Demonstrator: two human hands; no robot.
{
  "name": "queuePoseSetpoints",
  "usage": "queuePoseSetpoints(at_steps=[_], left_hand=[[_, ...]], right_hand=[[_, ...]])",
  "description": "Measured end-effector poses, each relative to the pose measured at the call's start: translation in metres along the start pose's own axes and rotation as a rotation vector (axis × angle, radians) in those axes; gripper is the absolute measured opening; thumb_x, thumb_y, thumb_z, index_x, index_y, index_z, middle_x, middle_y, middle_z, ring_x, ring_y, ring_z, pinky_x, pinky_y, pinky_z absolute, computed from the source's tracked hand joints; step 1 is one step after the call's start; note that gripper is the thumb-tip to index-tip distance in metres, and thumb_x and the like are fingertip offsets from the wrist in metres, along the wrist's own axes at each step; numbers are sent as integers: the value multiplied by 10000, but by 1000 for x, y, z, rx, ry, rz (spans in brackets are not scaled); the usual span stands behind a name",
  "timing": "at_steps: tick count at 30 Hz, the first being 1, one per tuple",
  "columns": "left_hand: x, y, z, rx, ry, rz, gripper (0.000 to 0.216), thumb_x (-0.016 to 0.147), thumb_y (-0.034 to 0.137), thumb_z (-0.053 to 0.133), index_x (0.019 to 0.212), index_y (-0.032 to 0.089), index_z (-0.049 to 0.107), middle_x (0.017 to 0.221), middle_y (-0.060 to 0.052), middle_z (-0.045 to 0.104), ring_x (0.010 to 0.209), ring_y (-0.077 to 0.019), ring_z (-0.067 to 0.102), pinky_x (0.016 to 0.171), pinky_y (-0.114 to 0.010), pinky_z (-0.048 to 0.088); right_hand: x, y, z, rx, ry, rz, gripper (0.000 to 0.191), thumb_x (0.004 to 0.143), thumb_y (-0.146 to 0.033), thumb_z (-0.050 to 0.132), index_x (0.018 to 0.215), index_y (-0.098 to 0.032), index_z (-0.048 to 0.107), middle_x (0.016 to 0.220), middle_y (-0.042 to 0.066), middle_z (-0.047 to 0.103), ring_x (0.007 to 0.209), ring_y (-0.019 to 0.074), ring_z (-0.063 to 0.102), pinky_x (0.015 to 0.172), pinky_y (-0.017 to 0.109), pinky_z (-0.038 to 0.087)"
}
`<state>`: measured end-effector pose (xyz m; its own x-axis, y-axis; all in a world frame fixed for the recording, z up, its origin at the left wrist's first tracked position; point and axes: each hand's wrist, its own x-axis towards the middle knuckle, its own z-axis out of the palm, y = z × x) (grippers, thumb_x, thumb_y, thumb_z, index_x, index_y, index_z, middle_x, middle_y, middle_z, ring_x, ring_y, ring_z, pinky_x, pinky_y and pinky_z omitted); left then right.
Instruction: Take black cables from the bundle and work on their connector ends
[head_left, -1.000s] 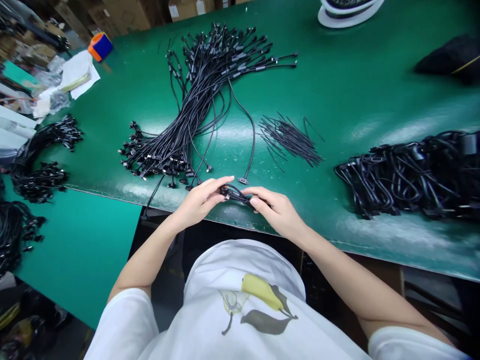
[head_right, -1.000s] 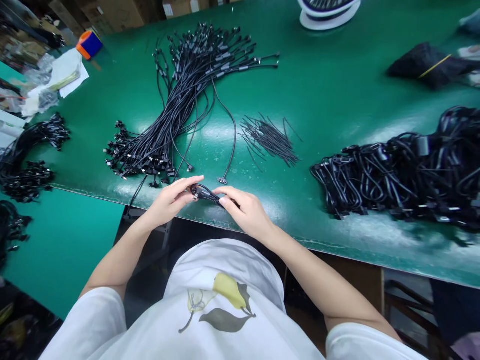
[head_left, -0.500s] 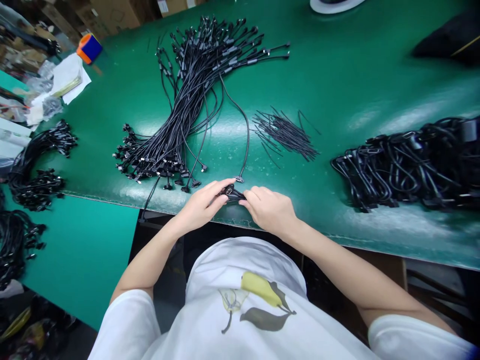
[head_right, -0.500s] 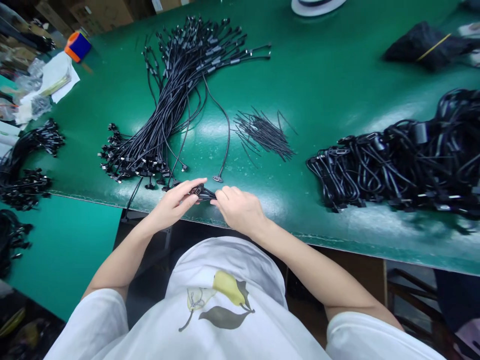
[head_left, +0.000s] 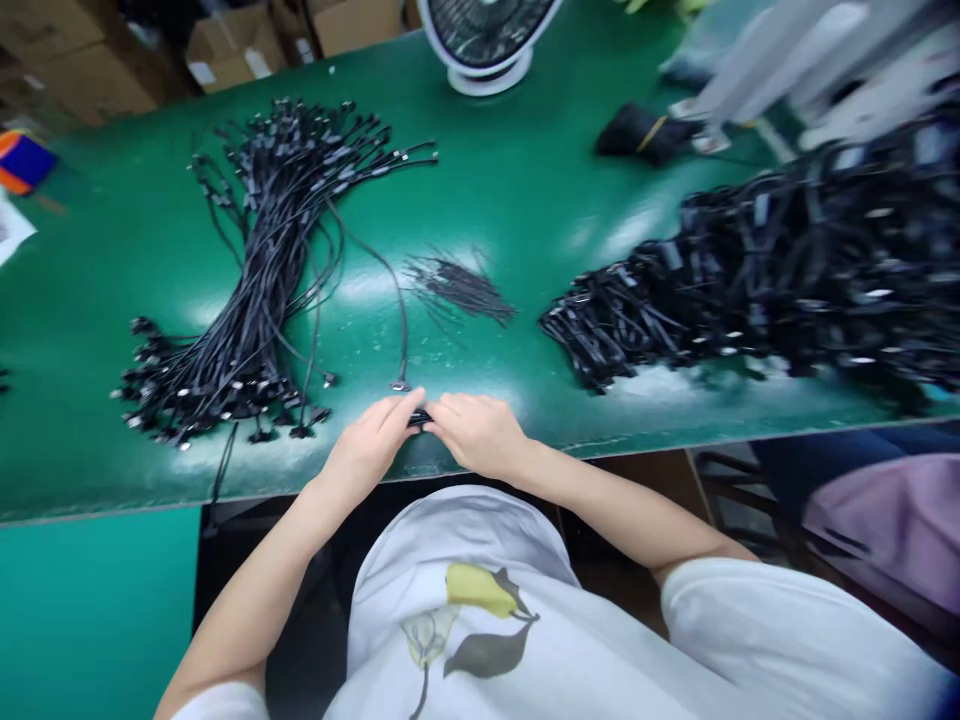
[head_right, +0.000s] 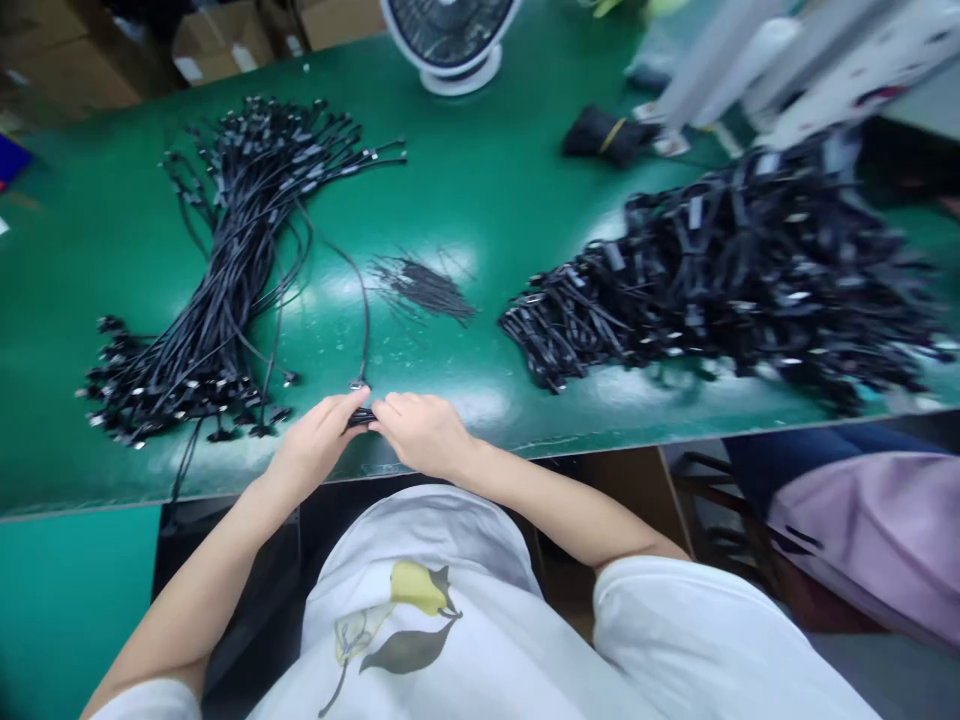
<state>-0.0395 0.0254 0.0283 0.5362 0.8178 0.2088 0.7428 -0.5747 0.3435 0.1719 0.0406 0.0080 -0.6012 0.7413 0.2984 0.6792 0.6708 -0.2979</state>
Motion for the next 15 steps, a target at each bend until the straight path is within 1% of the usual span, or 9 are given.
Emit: queuePoseSetpoints(at_steps=[2, 3, 5, 6, 8, 9, 11, 13, 15], left_hand=[[0, -6, -2, 24, 41, -91, 618, 941, 350, 523, 1487, 208, 269, 1273, -152, 576, 1116, -235, 612, 947, -359, 514], [-2, -12, -4, 58, 67, -155, 664, 925, 390, 544, 1490, 189, 261, 1259, -162, 576, 1098, -254, 610, 934, -384, 516], [-10, -27, -7, 156, 115, -285, 638, 912, 445, 544, 1442, 146, 351, 1140, -159, 618, 1006, -282, 615, 889, -428, 515], [-15, -33, -8, 203, 120, -345, 586, 918, 452, 526, 1396, 132, 416, 1066, -148, 635, 955, -287, 613, 869, -440, 510], [-24, -40, -9, 237, 88, -417, 496, 932, 454, 493, 1304, 125, 509, 974, -128, 643, 898, -284, 601, 847, -440, 499], [-26, -40, -8, 223, 64, -427, 473, 937, 453, 483, 1277, 127, 529, 964, -124, 643, 894, -279, 597, 845, -429, 495], [-21, -30, -2, 172, 28, -422, 464, 939, 447, 482, 1277, 131, 526, 986, -121, 645, 922, -268, 591, 858, -401, 486], [-3, -17, 11, 153, 7, -416, 527, 928, 442, 509, 1338, 113, 472, 1068, -142, 640, 991, -276, 582, 892, -392, 470], [24, -9, 25, 147, -44, -440, 637, 899, 425, 568, 1402, 74, 397, 1150, -185, 614, 1043, -305, 569, 894, -403, 462]], right_hand=[[-10, 26, -9, -38, 112, 160, 395, 1022, -369, 316, 1079, -167, 651, 842, 68, 642, 763, 159, 566, 679, 276, 381], [-16, 44, -15, -74, 189, 273, 396, 1021, -362, 312, 1137, -162, 634, 905, 87, 644, 820, 173, 577, 723, 279, 404], [-31, 81, -27, -181, 325, 504, 416, 1011, -346, 310, 1252, -139, 578, 1048, 143, 614, 945, 224, 565, 811, 330, 430], [-38, 98, -33, -239, 357, 593, 428, 999, -339, 322, 1285, -123, 556, 1099, 172, 590, 984, 255, 547, 831, 372, 432], [-48, 123, -41, -327, 330, 700, 446, 967, -329, 371, 1308, -96, 540, 1153, 216, 557, 1016, 307, 513, 837, 448, 421], [-50, 130, -43, -351, 293, 728, 455, 951, -324, 397, 1312, -88, 539, 1171, 232, 549, 1027, 328, 501, 839, 478, 409], [-50, 130, -46, -378, 251, 774, 482, 929, -336, 437, 1329, -83, 530, 1207, 253, 537, 1051, 365, 484, 847, 522, 382], [-45, 118, -49, -403, 295, 806, 510, 927, -371, 452, 1350, -96, 520, 1249, 261, 520, 1083, 391, 473, 864, 545, 363], [-33, 99, -50, -363, 337, 719, 480, 940, -391, 432, 1315, -118, 555, 1239, 242, 538, 1084, 378, 492, 879, 529, 377]])
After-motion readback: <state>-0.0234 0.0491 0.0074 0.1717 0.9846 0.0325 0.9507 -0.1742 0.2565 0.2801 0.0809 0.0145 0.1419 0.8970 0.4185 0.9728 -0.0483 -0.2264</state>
